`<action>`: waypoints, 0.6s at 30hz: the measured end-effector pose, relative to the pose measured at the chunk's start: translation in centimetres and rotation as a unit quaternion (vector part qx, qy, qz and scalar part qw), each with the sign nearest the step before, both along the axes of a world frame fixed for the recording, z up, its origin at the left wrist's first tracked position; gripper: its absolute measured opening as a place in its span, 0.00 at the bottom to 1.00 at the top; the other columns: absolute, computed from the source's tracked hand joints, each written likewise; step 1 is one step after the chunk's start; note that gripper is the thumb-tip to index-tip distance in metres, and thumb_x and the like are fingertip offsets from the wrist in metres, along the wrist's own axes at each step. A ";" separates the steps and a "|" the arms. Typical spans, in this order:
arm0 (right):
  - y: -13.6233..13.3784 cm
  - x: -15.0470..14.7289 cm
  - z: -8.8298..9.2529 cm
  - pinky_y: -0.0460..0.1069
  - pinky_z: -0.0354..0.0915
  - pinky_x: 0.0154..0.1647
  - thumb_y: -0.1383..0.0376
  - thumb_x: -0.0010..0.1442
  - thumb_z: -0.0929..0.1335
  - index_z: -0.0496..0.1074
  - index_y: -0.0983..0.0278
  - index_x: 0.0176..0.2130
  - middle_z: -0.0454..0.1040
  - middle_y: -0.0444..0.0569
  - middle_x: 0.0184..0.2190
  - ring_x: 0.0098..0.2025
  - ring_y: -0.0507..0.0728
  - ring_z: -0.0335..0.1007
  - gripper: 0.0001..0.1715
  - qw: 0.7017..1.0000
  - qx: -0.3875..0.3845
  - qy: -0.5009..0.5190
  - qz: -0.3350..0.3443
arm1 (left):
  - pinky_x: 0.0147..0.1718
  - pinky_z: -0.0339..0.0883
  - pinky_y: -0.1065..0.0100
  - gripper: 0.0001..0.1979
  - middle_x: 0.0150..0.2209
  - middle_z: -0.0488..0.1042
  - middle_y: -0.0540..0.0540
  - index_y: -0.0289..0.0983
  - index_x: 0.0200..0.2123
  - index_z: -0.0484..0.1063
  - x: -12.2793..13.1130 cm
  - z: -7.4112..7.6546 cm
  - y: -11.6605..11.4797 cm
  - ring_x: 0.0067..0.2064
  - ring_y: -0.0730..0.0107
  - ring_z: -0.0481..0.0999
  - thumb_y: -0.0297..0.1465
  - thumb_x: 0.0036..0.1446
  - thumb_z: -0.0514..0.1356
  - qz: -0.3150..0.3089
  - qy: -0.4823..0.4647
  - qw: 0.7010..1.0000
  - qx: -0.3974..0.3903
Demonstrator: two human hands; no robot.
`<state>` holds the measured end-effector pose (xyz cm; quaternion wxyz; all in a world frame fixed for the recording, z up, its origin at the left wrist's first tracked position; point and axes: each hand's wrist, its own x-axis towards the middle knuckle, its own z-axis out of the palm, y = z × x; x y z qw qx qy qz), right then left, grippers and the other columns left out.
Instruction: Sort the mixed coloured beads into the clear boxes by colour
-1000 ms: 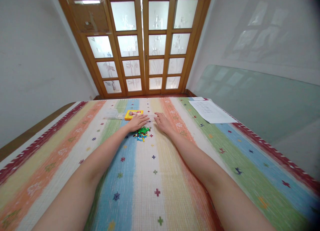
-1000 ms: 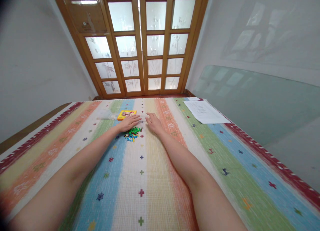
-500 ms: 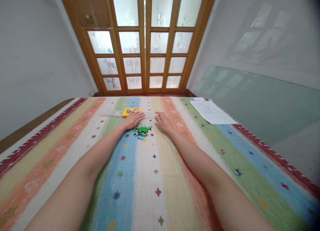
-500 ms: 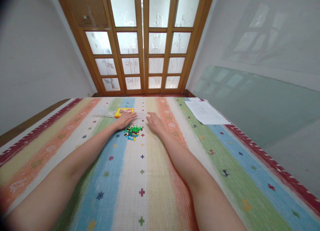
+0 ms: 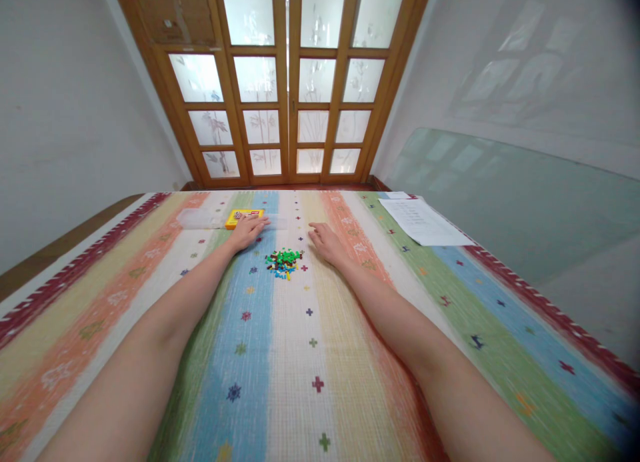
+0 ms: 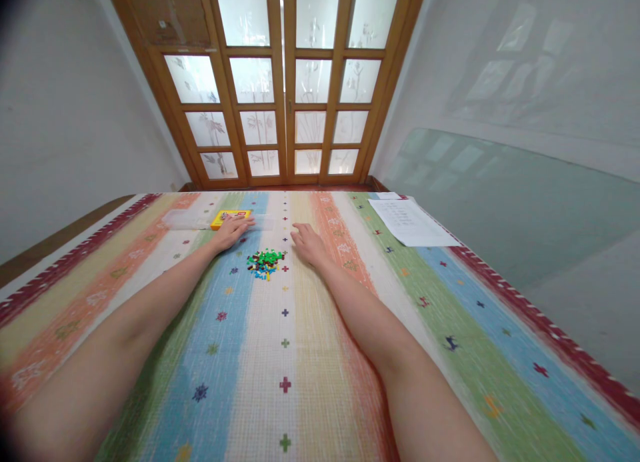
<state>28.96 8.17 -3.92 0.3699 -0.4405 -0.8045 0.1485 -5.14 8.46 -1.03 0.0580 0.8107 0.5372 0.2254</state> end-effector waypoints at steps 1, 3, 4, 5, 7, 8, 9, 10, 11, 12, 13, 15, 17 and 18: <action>0.0 0.0 0.0 0.57 0.65 0.63 0.56 0.74 0.61 0.69 0.61 0.63 0.71 0.57 0.60 0.58 0.60 0.72 0.25 1.000 -0.002 0.004 0.001 | 0.73 0.41 0.45 0.28 0.68 0.68 0.47 0.41 0.63 0.73 0.4 0.1 -0.3 0.72 0.56 0.58 0.42 0.73 0.42 0.008 -0.007 1.000 0.009; 0.3 0.0 -0.2 0.57 0.65 0.64 0.55 0.74 0.61 0.70 0.61 0.63 0.72 0.57 0.60 0.57 0.60 0.72 0.24 1.000 -0.007 0.015 -0.002 | 0.72 0.46 0.49 0.28 0.69 0.67 0.46 0.40 0.65 0.70 1.7 0.3 -1.3 0.71 0.58 0.59 0.42 0.73 0.43 0.010 -0.026 0.999 0.027; 0.6 -0.1 -0.3 0.57 0.64 0.64 0.55 0.74 0.61 0.70 0.61 0.62 0.72 0.57 0.60 0.58 0.61 0.72 0.24 1.000 -0.009 0.022 -0.004 | 0.71 0.50 0.52 0.27 0.68 0.68 0.45 0.39 0.66 0.69 2.8 0.4 -2.2 0.70 0.59 0.62 0.43 0.73 0.44 -0.007 -0.034 0.999 0.026; 0.8 -0.1 -0.4 0.57 0.64 0.65 0.54 0.74 0.61 0.71 0.61 0.62 0.73 0.57 0.59 0.58 0.61 0.72 0.24 0.999 -0.011 0.030 -0.008 | 0.70 0.54 0.54 0.27 0.67 0.70 0.43 0.39 0.65 0.70 3.9 0.4 -3.3 0.68 0.59 0.66 0.44 0.72 0.46 -0.026 -0.039 0.999 0.018; 1.2 0.0 -0.6 0.57 0.64 0.65 0.53 0.74 0.60 0.72 0.61 0.60 0.74 0.57 0.59 0.59 0.61 0.71 0.25 0.999 -0.015 0.047 -0.017 | 0.68 0.58 0.56 0.27 0.64 0.73 0.43 0.39 0.63 0.72 6.5 0.3 -5.9 0.65 0.58 0.69 0.47 0.71 0.49 -0.063 -0.027 0.998 -0.014; 1.4 0.0 -0.7 0.57 0.64 0.65 0.53 0.74 0.60 0.73 0.61 0.60 0.74 0.57 0.58 0.60 0.61 0.71 0.25 0.998 -0.016 0.054 -0.020 | 0.67 0.59 0.56 0.27 0.64 0.73 0.43 0.39 0.63 0.72 7.8 0.1 -7.3 0.65 0.57 0.70 0.48 0.71 0.50 -0.073 -0.014 0.997 -0.030; 1.5 0.0 -0.7 0.57 0.64 0.65 0.53 0.74 0.60 0.73 0.61 0.59 0.74 0.57 0.58 0.60 0.61 0.71 0.25 0.998 -0.018 0.058 -0.023 | 0.67 0.60 0.56 0.28 0.64 0.73 0.42 0.39 0.63 0.71 9.0 -0.1 -8.6 0.65 0.56 0.70 0.48 0.70 0.51 -0.074 0.001 0.997 -0.035; 1.5 -0.1 -0.8 0.58 0.64 0.65 0.53 0.74 0.60 0.73 0.62 0.59 0.75 0.57 0.58 0.60 0.61 0.71 0.25 0.998 -0.018 0.060 -0.024 | 0.67 0.58 0.55 0.29 0.65 0.71 0.41 0.39 0.65 0.70 10.0 -0.3 -9.9 0.66 0.54 0.68 0.49 0.69 0.53 -0.070 0.019 0.997 -0.026; 1.5 -0.1 -0.8 0.58 0.64 0.65 0.53 0.74 0.60 0.73 0.62 0.59 0.75 0.57 0.57 0.60 0.61 0.71 0.25 0.998 -0.018 0.059 -0.023 | 0.68 0.57 0.53 0.31 0.67 0.68 0.40 0.40 0.66 0.68 10.9 -0.6 -10.9 0.67 0.51 0.66 0.50 0.67 0.55 -0.053 0.033 0.998 -0.011; 1.4 -0.1 -0.7 0.58 0.64 0.65 0.53 0.74 0.60 0.73 0.62 0.59 0.75 0.57 0.57 0.59 0.61 0.71 0.24 0.998 -0.017 0.058 -0.022 | 0.68 0.56 0.51 0.32 0.68 0.67 0.39 0.41 0.67 0.67 11.6 -0.8 -11.8 0.68 0.49 0.65 0.51 0.66 0.56 -0.038 0.047 0.998 -0.002; 1.4 -0.1 -0.7 0.57 0.64 0.65 0.53 0.74 0.60 0.73 0.62 0.59 0.75 0.57 0.57 0.59 0.61 0.71 0.24 0.998 -0.015 0.057 -0.021 | 0.68 0.56 0.50 0.34 0.68 0.66 0.39 0.41 0.68 0.65 12.2 -0.9 -12.4 0.68 0.47 0.64 0.51 0.65 0.57 -0.027 0.058 0.998 0.003; 1.2 -0.2 -0.5 0.57 0.65 0.64 0.54 0.74 0.61 0.73 0.62 0.58 0.75 0.56 0.57 0.59 0.60 0.72 0.24 0.998 -0.011 0.057 -0.020 | 0.66 0.57 0.49 0.34 0.67 0.66 0.38 0.42 0.69 0.63 12.9 -0.9 -12.9 0.67 0.46 0.64 0.51 0.64 0.58 -0.009 0.068 0.998 0.015; 1.1 -0.3 -0.4 0.57 0.65 0.63 0.54 0.74 0.61 0.73 0.62 0.58 0.75 0.56 0.57 0.58 0.60 0.72 0.23 0.998 -0.008 0.058 -0.019 | 0.64 0.59 0.49 0.31 0.65 0.68 0.38 0.43 0.67 0.65 13.5 -0.7 -12.8 0.65 0.46 0.66 0.49 0.65 0.58 0.004 0.071 0.997 0.031; 1.0 -0.3 -0.4 0.57 0.65 0.63 0.54 0.74 0.61 0.73 0.62 0.58 0.75 0.57 0.56 0.58 0.60 0.72 0.23 0.998 -0.009 0.058 -0.019 | 0.63 0.60 0.49 0.29 0.63 0.69 0.38 0.43 0.64 0.67 13.8 -0.6 -12.6 0.63 0.47 0.67 0.48 0.66 0.58 0.009 0.072 0.997 0.037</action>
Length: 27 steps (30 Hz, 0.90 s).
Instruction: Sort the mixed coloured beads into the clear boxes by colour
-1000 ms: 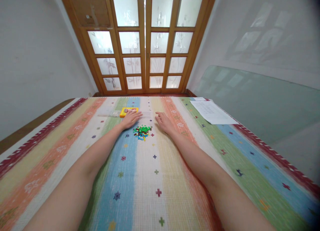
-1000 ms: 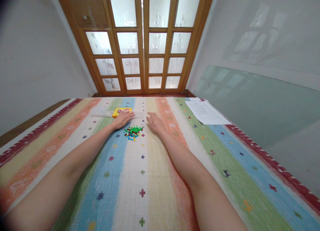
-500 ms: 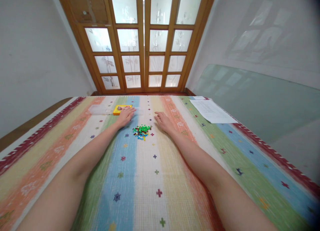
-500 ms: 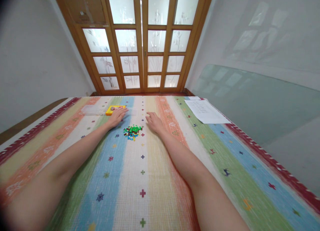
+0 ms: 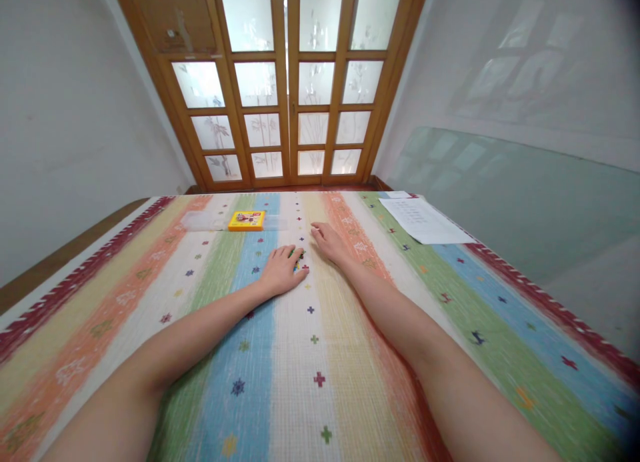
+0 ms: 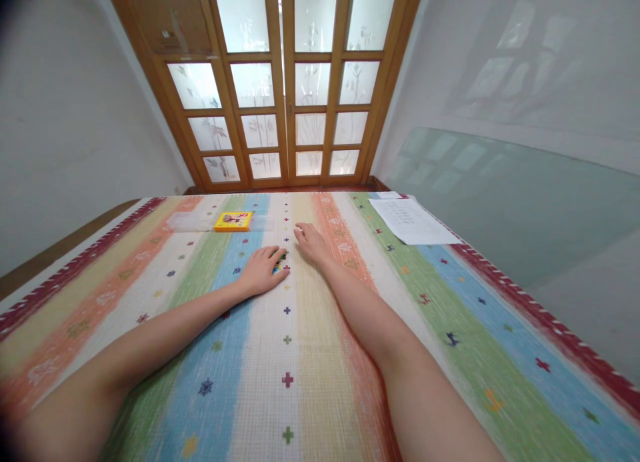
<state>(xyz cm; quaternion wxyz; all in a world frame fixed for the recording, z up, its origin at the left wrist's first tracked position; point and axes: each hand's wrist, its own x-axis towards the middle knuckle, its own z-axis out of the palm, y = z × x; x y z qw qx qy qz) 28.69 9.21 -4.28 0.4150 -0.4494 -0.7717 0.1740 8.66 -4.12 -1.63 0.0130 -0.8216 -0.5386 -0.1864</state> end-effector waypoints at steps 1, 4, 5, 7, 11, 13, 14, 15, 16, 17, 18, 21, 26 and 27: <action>0.0 0.0 0.0 0.57 0.65 0.63 0.54 0.74 0.61 0.73 0.62 0.58 0.75 0.57 0.56 0.58 0.60 0.72 0.23 1.000 -0.001 0.000 0.000 | 0.62 0.61 0.50 0.26 0.60 0.71 0.38 0.43 0.62 0.70 0.3 0.1 0.3 0.61 0.47 0.68 0.48 0.66 0.58 0.005 0.002 1.000 0.004; 0.2 0.0 -0.1 0.57 0.65 0.63 0.54 0.74 0.61 0.73 0.61 0.58 0.75 0.56 0.57 0.58 0.60 0.72 0.23 1.000 -0.006 -0.004 0.003 | 0.55 0.65 0.51 0.18 0.53 0.73 0.38 0.42 0.53 0.74 1.2 0.4 1.2 0.56 0.49 0.70 0.45 0.66 0.59 0.032 0.010 0.999 0.003; 0.3 0.0 -0.2 0.57 0.65 0.63 0.54 0.74 0.61 0.73 0.61 0.58 0.75 0.56 0.57 0.58 0.60 0.72 0.23 1.000 -0.005 -0.005 0.005 | 0.53 0.65 0.51 0.17 0.51 0.73 0.38 0.42 0.51 0.75 1.5 0.4 1.6 0.55 0.49 0.70 0.45 0.66 0.59 0.042 0.013 0.999 0.002; 0.5 0.0 -0.4 0.57 0.65 0.63 0.54 0.74 0.61 0.73 0.61 0.58 0.75 0.56 0.57 0.58 0.60 0.72 0.23 1.000 -0.001 -0.006 0.006 | 0.51 0.65 0.51 0.14 0.49 0.73 0.38 0.41 0.48 0.75 2.0 0.5 2.2 0.54 0.49 0.70 0.43 0.67 0.58 0.054 0.021 0.998 0.005; 0.6 0.0 -0.4 0.57 0.65 0.63 0.55 0.74 0.61 0.73 0.61 0.58 0.75 0.56 0.57 0.58 0.59 0.72 0.22 1.000 0.001 -0.006 0.009 | 0.48 0.66 0.52 0.11 0.47 0.73 0.38 0.42 0.45 0.75 2.4 0.4 3.0 0.51 0.50 0.70 0.38 0.69 0.55 0.058 0.033 0.998 0.021; 0.4 0.0 -0.3 0.57 0.65 0.63 0.55 0.74 0.61 0.73 0.61 0.58 0.75 0.56 0.56 0.58 0.59 0.72 0.22 1.000 0.000 -0.008 0.012 | 0.46 0.66 0.53 0.10 0.46 0.73 0.39 0.42 0.45 0.75 2.4 0.4 3.3 0.50 0.51 0.71 0.35 0.69 0.54 0.059 0.037 0.997 0.026; 0.3 0.0 -0.2 0.57 0.65 0.63 0.55 0.74 0.61 0.74 0.61 0.58 0.76 0.56 0.56 0.58 0.59 0.72 0.22 1.000 0.001 -0.008 0.014 | 0.46 0.66 0.53 0.09 0.45 0.74 0.39 0.42 0.44 0.75 2.3 0.4 3.3 0.50 0.51 0.71 0.34 0.69 0.55 0.059 0.038 0.997 0.026; 0.2 0.0 -0.1 0.56 0.65 0.63 0.55 0.74 0.61 0.74 0.61 0.58 0.76 0.56 0.56 0.58 0.59 0.72 0.22 1.000 0.001 -0.007 0.015 | 0.46 0.66 0.53 0.09 0.45 0.74 0.39 0.42 0.44 0.75 2.3 0.4 3.4 0.50 0.51 0.71 0.33 0.68 0.55 0.058 0.038 0.997 0.024; 0.1 0.0 -0.1 0.56 0.65 0.63 0.55 0.74 0.61 0.74 0.61 0.58 0.76 0.56 0.56 0.59 0.59 0.72 0.22 1.000 0.002 -0.007 0.017 | 0.46 0.66 0.53 0.09 0.45 0.74 0.39 0.42 0.44 0.75 2.1 0.4 3.4 0.50 0.52 0.71 0.32 0.68 0.55 0.055 0.038 0.998 0.023; 0.1 0.0 0.0 0.56 0.65 0.63 0.55 0.74 0.61 0.74 0.62 0.58 0.76 0.56 0.56 0.59 0.59 0.72 0.22 1.000 0.003 -0.006 0.018 | 0.46 0.66 0.53 0.09 0.45 0.74 0.39 0.41 0.44 0.75 2.0 0.4 3.4 0.50 0.52 0.71 0.32 0.68 0.55 0.050 0.039 0.998 0.021; 0.0 0.0 -0.1 0.56 0.65 0.63 0.55 0.74 0.61 0.73 0.62 0.58 0.75 0.56 0.57 0.59 0.59 0.72 0.22 1.000 0.004 -0.006 0.019 | 0.46 0.67 0.53 0.09 0.45 0.74 0.39 0.41 0.43 0.75 1.9 0.4 3.4 0.50 0.52 0.71 0.31 0.67 0.55 0.045 0.040 0.998 0.021; 0.2 0.0 -0.3 0.56 0.65 0.63 0.55 0.74 0.61 0.73 0.62 0.58 0.76 0.56 0.56 0.58 0.59 0.72 0.22 1.000 0.002 -0.009 0.018 | 0.47 0.67 0.53 0.09 0.44 0.75 0.39 0.40 0.43 0.75 1.5 0.3 3.5 0.49 0.53 0.71 0.31 0.67 0.55 0.032 0.041 0.998 0.027; 0.4 0.0 -0.5 0.56 0.65 0.63 0.55 0.73 0.62 0.74 0.61 0.58 0.76 0.56 0.56 0.58 0.59 0.72 0.22 1.000 -0.005 -0.018 0.019 | 0.48 0.68 0.55 0.09 0.43 0.76 0.40 0.40 0.41 0.76 0.9 0.4 3.7 0.48 0.56 0.72 0.32 0.67 0.55 0.019 0.028 0.999 0.015; 0.4 0.0 -0.5 0.56 0.65 0.63 0.55 0.73 0.62 0.73 0.61 0.58 0.76 0.56 0.56 0.58 0.59 0.72 0.22 1.000 -0.004 -0.020 0.019 | 0.48 0.68 0.56 0.09 0.43 0.76 0.40 0.40 0.41 0.76 0.7 0.4 3.7 0.48 0.56 0.73 0.33 0.67 0.55 0.014 0.023 1.000 0.011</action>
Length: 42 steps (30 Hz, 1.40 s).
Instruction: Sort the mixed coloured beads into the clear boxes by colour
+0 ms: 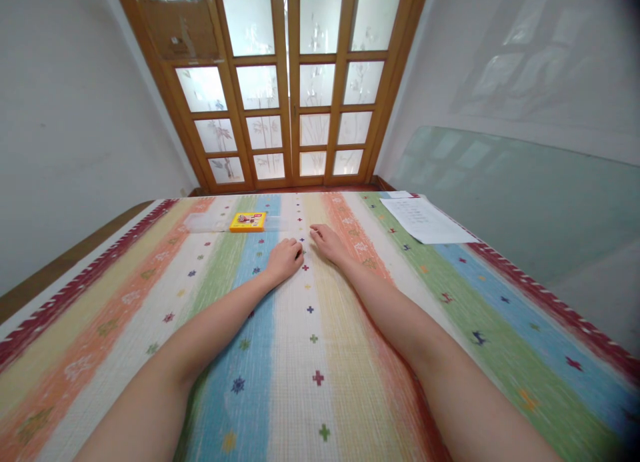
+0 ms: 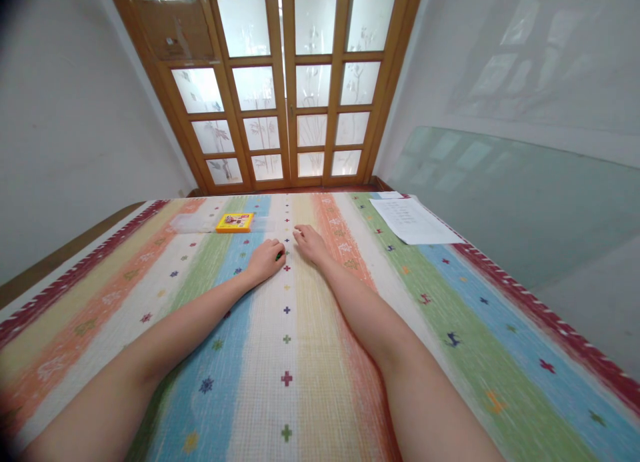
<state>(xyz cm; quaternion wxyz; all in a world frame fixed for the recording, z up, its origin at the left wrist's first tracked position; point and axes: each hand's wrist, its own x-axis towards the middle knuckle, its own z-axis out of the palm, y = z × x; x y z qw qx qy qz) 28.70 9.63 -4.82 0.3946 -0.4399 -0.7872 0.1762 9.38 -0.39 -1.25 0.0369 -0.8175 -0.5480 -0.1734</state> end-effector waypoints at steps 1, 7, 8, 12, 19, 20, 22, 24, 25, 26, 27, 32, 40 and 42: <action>0.0 0.0 0.0 0.56 0.65 0.63 0.55 0.73 0.62 0.73 0.61 0.58 0.76 0.55 0.56 0.58 0.59 0.72 0.22 1.000 0.001 -0.002 0.000 | 0.48 0.68 0.56 0.09 0.43 0.76 0.40 0.40 0.41 0.76 -0.2 0.0 0.0 0.48 0.56 0.73 0.33 0.67 0.55 -0.003 -0.004 1.000 -0.003; 0.2 0.0 -0.1 0.56 0.65 0.63 0.55 0.73 0.62 0.74 0.61 0.58 0.77 0.55 0.55 0.58 0.59 0.72 0.21 1.000 -0.002 -0.011 0.001 | 0.50 0.67 0.54 0.11 0.44 0.75 0.39 0.39 0.41 0.76 -0.9 0.2 0.0 0.49 0.54 0.72 0.33 0.68 0.54 -0.007 0.009 1.000 0.010; 0.2 0.0 -0.1 0.56 0.65 0.63 0.55 0.73 0.62 0.74 0.61 0.58 0.77 0.55 0.55 0.58 0.59 0.72 0.21 1.000 -0.001 -0.012 0.003 | 0.50 0.67 0.54 0.11 0.44 0.75 0.39 0.39 0.41 0.76 -0.9 0.2 0.0 0.50 0.54 0.72 0.33 0.68 0.54 -0.007 0.015 1.000 0.015; 0.0 0.0 0.0 0.56 0.65 0.62 0.56 0.73 0.62 0.74 0.61 0.58 0.77 0.56 0.55 0.58 0.59 0.72 0.21 1.000 0.003 -0.015 0.004 | 0.50 0.67 0.53 0.11 0.44 0.75 0.39 0.39 0.42 0.76 -0.8 0.2 -0.1 0.49 0.53 0.72 0.34 0.68 0.54 0.011 0.017 1.000 0.010; -0.5 -0.1 0.4 0.56 0.66 0.62 0.57 0.73 0.63 0.75 0.61 0.57 0.78 0.54 0.54 0.57 0.59 0.73 0.20 1.000 0.008 -0.018 -0.002 | 0.49 0.67 0.56 0.10 0.43 0.74 0.41 0.40 0.41 0.75 -1.5 0.2 0.1 0.48 0.56 0.72 0.34 0.68 0.54 0.001 -0.009 1.000 -0.005; -0.5 -0.1 0.4 0.56 0.66 0.62 0.57 0.73 0.63 0.75 0.61 0.57 0.78 0.55 0.54 0.57 0.59 0.73 0.20 1.000 0.006 -0.018 -0.001 | 0.48 0.66 0.57 0.10 0.43 0.74 0.41 0.40 0.41 0.75 -1.8 0.2 0.1 0.48 0.56 0.72 0.34 0.68 0.54 -0.003 -0.011 1.000 -0.007; -0.6 -0.1 0.6 0.56 0.66 0.62 0.57 0.73 0.63 0.75 0.61 0.57 0.78 0.55 0.54 0.57 0.60 0.73 0.20 1.000 0.003 -0.021 0.000 | 0.47 0.66 0.58 0.09 0.42 0.74 0.41 0.40 0.41 0.75 -2.5 0.1 0.2 0.47 0.57 0.72 0.34 0.68 0.54 -0.005 -0.014 1.000 -0.009; -0.8 -0.1 0.7 0.56 0.65 0.61 0.57 0.73 0.63 0.75 0.61 0.56 0.78 0.55 0.54 0.57 0.59 0.73 0.19 1.000 -0.001 -0.028 -0.001 | 0.47 0.65 0.58 0.09 0.42 0.74 0.42 0.41 0.40 0.74 -3.3 0.0 0.3 0.47 0.57 0.72 0.34 0.67 0.55 -0.002 -0.011 1.000 -0.009; -0.8 -0.1 0.8 0.55 0.65 0.61 0.58 0.73 0.63 0.75 0.61 0.56 0.78 0.55 0.54 0.57 0.59 0.73 0.19 0.999 -0.002 -0.033 -0.001 | 0.46 0.65 0.58 0.08 0.42 0.74 0.42 0.41 0.40 0.74 -3.7 0.0 0.3 0.47 0.57 0.72 0.34 0.67 0.55 0.001 -0.008 1.000 -0.008; -0.9 -0.1 0.9 0.55 0.65 0.61 0.58 0.73 0.63 0.75 0.61 0.56 0.78 0.55 0.54 0.56 0.59 0.73 0.19 0.999 -0.004 -0.037 0.000 | 0.46 0.65 0.58 0.08 0.42 0.74 0.42 0.41 0.40 0.74 -4.1 -0.1 0.4 0.47 0.57 0.72 0.33 0.67 0.55 0.004 -0.004 1.000 -0.007; -1.0 -0.1 1.0 0.54 0.65 0.60 0.58 0.73 0.63 0.75 0.61 0.56 0.78 0.55 0.54 0.56 0.59 0.73 0.19 0.999 -0.005 -0.040 0.000 | 0.46 0.65 0.58 0.08 0.41 0.74 0.42 0.40 0.39 0.74 -4.5 -0.1 0.4 0.47 0.57 0.72 0.33 0.67 0.55 0.008 0.001 1.000 -0.004; -1.1 -0.1 1.2 0.54 0.66 0.58 0.59 0.73 0.64 0.75 0.61 0.56 0.78 0.55 0.53 0.54 0.60 0.73 0.18 0.999 -0.010 -0.054 -0.002 | 0.46 0.64 0.57 0.07 0.41 0.73 0.42 0.40 0.38 0.74 -6.4 -0.2 0.8 0.46 0.55 0.71 0.34 0.66 0.57 0.020 0.007 1.000 0.023; -1.4 -0.1 1.5 0.53 0.65 0.57 0.58 0.73 0.63 0.76 0.61 0.54 0.79 0.54 0.52 0.53 0.59 0.74 0.17 0.998 -0.015 -0.066 -0.002 | 0.45 0.65 0.59 0.07 0.40 0.73 0.43 0.40 0.37 0.74 -9.4 -0.5 1.6 0.44 0.58 0.72 0.34 0.66 0.56 -0.003 -0.024 1.000 0.005; -1.5 0.0 1.5 0.53 0.65 0.57 0.58 0.73 0.63 0.76 0.61 0.54 0.79 0.54 0.51 0.53 0.59 0.74 0.17 0.997 -0.011 -0.071 0.001 | 0.45 0.65 0.59 0.07 0.40 0.73 0.43 0.40 0.37 0.73 -10.4 -0.5 1.7 0.44 0.58 0.73 0.34 0.66 0.57 -0.005 -0.030 1.000 0.003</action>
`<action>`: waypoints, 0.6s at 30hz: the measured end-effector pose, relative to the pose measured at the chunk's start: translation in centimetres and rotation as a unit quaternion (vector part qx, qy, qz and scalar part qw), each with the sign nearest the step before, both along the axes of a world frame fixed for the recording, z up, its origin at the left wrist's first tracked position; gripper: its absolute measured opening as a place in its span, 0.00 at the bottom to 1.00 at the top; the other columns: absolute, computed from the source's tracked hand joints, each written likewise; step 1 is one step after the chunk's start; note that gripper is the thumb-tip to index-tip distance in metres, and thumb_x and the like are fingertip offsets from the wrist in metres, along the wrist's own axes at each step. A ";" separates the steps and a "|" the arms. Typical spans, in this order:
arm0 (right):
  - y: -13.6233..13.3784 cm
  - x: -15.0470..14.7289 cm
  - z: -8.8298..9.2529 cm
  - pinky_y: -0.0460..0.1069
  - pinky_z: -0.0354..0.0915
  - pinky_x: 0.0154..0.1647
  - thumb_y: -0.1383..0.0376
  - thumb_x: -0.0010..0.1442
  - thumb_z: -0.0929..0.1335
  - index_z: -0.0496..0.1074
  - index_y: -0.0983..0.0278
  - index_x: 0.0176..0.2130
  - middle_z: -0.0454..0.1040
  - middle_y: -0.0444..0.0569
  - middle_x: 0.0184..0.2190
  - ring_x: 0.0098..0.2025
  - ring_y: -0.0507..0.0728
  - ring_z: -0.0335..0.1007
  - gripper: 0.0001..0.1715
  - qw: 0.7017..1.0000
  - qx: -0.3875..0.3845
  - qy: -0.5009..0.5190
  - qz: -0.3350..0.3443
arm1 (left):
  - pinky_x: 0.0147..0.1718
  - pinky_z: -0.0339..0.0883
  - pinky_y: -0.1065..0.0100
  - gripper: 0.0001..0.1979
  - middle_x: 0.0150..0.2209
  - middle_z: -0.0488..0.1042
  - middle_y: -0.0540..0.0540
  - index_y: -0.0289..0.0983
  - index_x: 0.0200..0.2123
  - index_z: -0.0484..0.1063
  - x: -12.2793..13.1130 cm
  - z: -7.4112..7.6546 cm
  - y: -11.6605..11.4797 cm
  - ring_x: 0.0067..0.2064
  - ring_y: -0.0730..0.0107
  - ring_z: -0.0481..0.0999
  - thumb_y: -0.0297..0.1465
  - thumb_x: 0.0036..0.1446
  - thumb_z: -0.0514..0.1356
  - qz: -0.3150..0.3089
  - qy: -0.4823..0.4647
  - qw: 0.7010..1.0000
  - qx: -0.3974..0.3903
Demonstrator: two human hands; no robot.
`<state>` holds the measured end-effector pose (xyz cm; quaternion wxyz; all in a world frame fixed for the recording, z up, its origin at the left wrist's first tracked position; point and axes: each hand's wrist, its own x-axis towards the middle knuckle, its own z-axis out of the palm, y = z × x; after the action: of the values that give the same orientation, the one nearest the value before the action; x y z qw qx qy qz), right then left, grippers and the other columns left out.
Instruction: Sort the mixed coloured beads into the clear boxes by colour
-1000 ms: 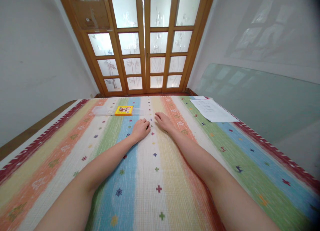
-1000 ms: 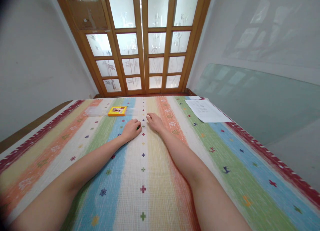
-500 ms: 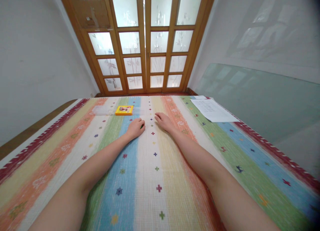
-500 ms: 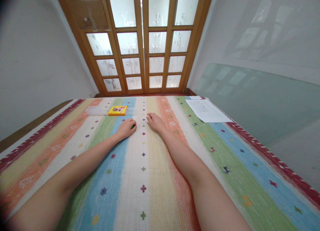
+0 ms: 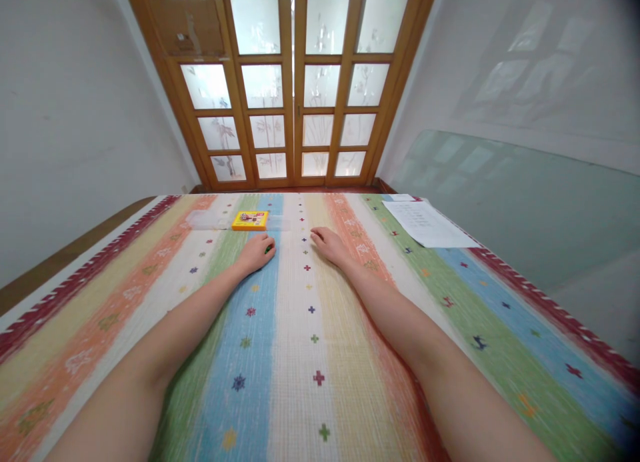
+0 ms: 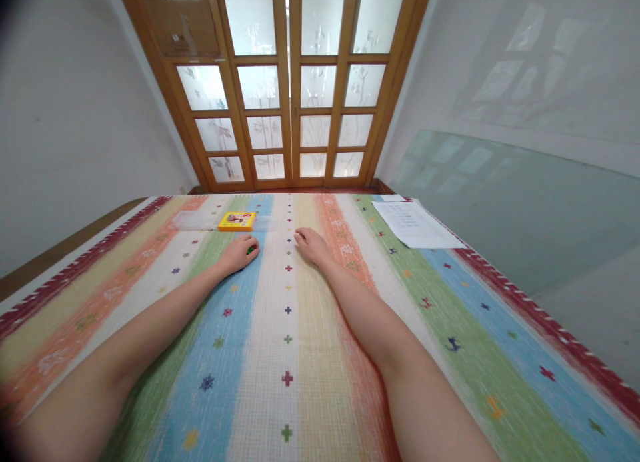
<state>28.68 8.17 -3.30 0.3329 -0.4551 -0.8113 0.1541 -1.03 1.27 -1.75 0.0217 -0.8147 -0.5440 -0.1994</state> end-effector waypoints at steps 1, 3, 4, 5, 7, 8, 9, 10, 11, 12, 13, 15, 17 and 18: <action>0.0 0.0 0.0 0.53 0.65 0.56 0.58 0.74 0.63 0.76 0.61 0.53 0.79 0.54 0.51 0.53 0.59 0.74 0.17 1.000 0.003 -0.002 0.002 | 0.45 0.65 0.59 0.07 0.40 0.73 0.43 0.40 0.37 0.73 -0.6 0.0 0.0 0.44 0.58 0.73 0.34 0.66 0.57 -0.001 -0.003 1.000 -0.002; -0.1 0.0 0.1 0.52 0.65 0.55 0.59 0.74 0.63 0.76 0.61 0.53 0.79 0.53 0.50 0.52 0.59 0.74 0.17 1.000 0.007 -0.006 0.006 | 0.45 0.65 0.59 0.07 0.40 0.73 0.43 0.40 0.37 0.73 -1.9 0.0 0.1 0.44 0.58 0.73 0.34 0.65 0.57 -0.003 -0.009 1.000 -0.002; -0.1 0.0 0.1 0.52 0.65 0.55 0.59 0.74 0.63 0.76 0.61 0.53 0.79 0.53 0.50 0.52 0.59 0.74 0.17 1.000 0.007 -0.008 0.006 | 0.44 0.66 0.59 0.07 0.40 0.73 0.43 0.40 0.37 0.73 -2.6 -0.1 0.1 0.44 0.57 0.73 0.34 0.65 0.57 -0.003 -0.010 1.000 -0.002; -0.1 0.0 0.2 0.52 0.65 0.55 0.59 0.74 0.63 0.76 0.61 0.53 0.79 0.53 0.50 0.52 0.59 0.74 0.17 1.000 0.007 -0.011 0.006 | 0.44 0.66 0.58 0.08 0.40 0.73 0.43 0.40 0.37 0.73 -3.3 -0.1 0.1 0.44 0.57 0.73 0.35 0.65 0.56 -0.001 -0.011 1.000 0.000; -0.1 0.0 0.3 0.52 0.65 0.55 0.59 0.74 0.63 0.76 0.61 0.53 0.79 0.54 0.51 0.52 0.59 0.73 0.17 1.000 0.004 -0.014 0.005 | 0.44 0.66 0.58 0.08 0.40 0.74 0.42 0.40 0.37 0.73 -4.8 -0.2 0.0 0.44 0.56 0.73 0.35 0.65 0.56 0.009 -0.007 1.000 0.003; -0.2 0.0 0.3 0.52 0.65 0.55 0.59 0.74 0.63 0.76 0.61 0.53 0.79 0.54 0.51 0.52 0.59 0.73 0.17 1.000 0.003 -0.016 0.005 | 0.45 0.66 0.58 0.09 0.40 0.74 0.42 0.40 0.37 0.73 -5.6 -0.2 0.0 0.44 0.56 0.73 0.35 0.65 0.56 0.015 -0.004 1.000 0.003; -0.2 0.0 0.4 0.52 0.65 0.55 0.59 0.74 0.63 0.76 0.61 0.53 0.79 0.54 0.51 0.52 0.59 0.73 0.17 1.000 0.003 -0.016 0.006 | 0.45 0.67 0.58 0.09 0.40 0.74 0.42 0.40 0.37 0.73 -6.3 -0.3 0.0 0.44 0.56 0.73 0.36 0.65 0.55 0.020 -0.002 1.000 0.002; -0.3 -0.1 0.5 0.52 0.65 0.55 0.59 0.74 0.63 0.76 0.61 0.52 0.79 0.54 0.51 0.52 0.59 0.73 0.17 1.000 0.003 -0.016 0.007 | 0.45 0.67 0.58 0.09 0.40 0.74 0.42 0.40 0.37 0.72 -7.0 -0.3 -0.1 0.44 0.56 0.73 0.36 0.65 0.55 0.024 -0.001 1.000 0.001; -0.4 -0.1 0.6 0.52 0.65 0.54 0.59 0.74 0.62 0.76 0.61 0.52 0.79 0.54 0.50 0.52 0.60 0.73 0.17 1.000 0.004 -0.016 0.008 | 0.45 0.67 0.58 0.09 0.40 0.74 0.42 0.40 0.37 0.72 -7.8 -0.3 -0.1 0.44 0.56 0.73 0.36 0.66 0.55 0.028 0.001 1.000 -0.001; -0.5 -0.1 0.7 0.52 0.65 0.54 0.59 0.74 0.62 0.77 0.62 0.52 0.79 0.54 0.51 0.52 0.60 0.73 0.17 1.000 0.004 -0.016 0.010 | 0.45 0.67 0.58 0.09 0.40 0.74 0.42 0.40 0.37 0.72 -8.5 -0.3 -0.2 0.44 0.56 0.73 0.36 0.66 0.55 0.033 0.002 0.999 -0.002; -0.6 -0.1 0.8 0.52 0.65 0.55 0.59 0.74 0.62 0.77 0.62 0.52 0.79 0.54 0.51 0.52 0.60 0.73 0.17 1.000 0.004 -0.016 0.012 | 0.45 0.67 0.58 0.09 0.40 0.74 0.42 0.40 0.37 0.72 -9.2 -0.3 -0.3 0.44 0.56 0.73 0.37 0.66 0.55 0.038 0.005 0.999 -0.002; -0.7 -0.1 1.0 0.52 0.65 0.55 0.59 0.74 0.62 0.77 0.62 0.52 0.79 0.55 0.51 0.53 0.60 0.73 0.18 1.000 0.002 -0.022 0.013 | 0.44 0.67 0.58 0.10 0.41 0.74 0.42 0.40 0.36 0.72 -10.6 -0.2 -0.4 0.44 0.56 0.73 0.38 0.66 0.54 0.048 0.013 0.999 -0.003; -0.8 -0.1 1.1 0.52 0.64 0.56 0.59 0.74 0.62 0.77 0.62 0.53 0.79 0.55 0.52 0.53 0.60 0.73 0.18 0.999 0.000 -0.031 0.012 | 0.44 0.66 0.58 0.11 0.40 0.75 0.42 0.40 0.36 0.72 -11.8 0.0 -0.4 0.44 0.56 0.73 0.38 0.66 0.54 0.057 0.021 0.998 -0.003; -0.8 -0.2 1.2 0.52 0.64 0.56 0.59 0.74 0.62 0.77 0.62 0.53 0.79 0.55 0.52 0.53 0.60 0.73 0.18 0.999 0.000 -0.037 0.012 | 0.44 0.66 0.58 0.11 0.40 0.75 0.42 0.41 0.37 0.73 -12.3 0.1 -0.4 0.44 0.56 0.73 0.39 0.66 0.54 0.061 0.026 0.998 -0.002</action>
<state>28.51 7.34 -2.11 0.3010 -0.4507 -0.8284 0.1413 -13.37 0.88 -1.62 0.0460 -0.7851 -0.5923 -0.1752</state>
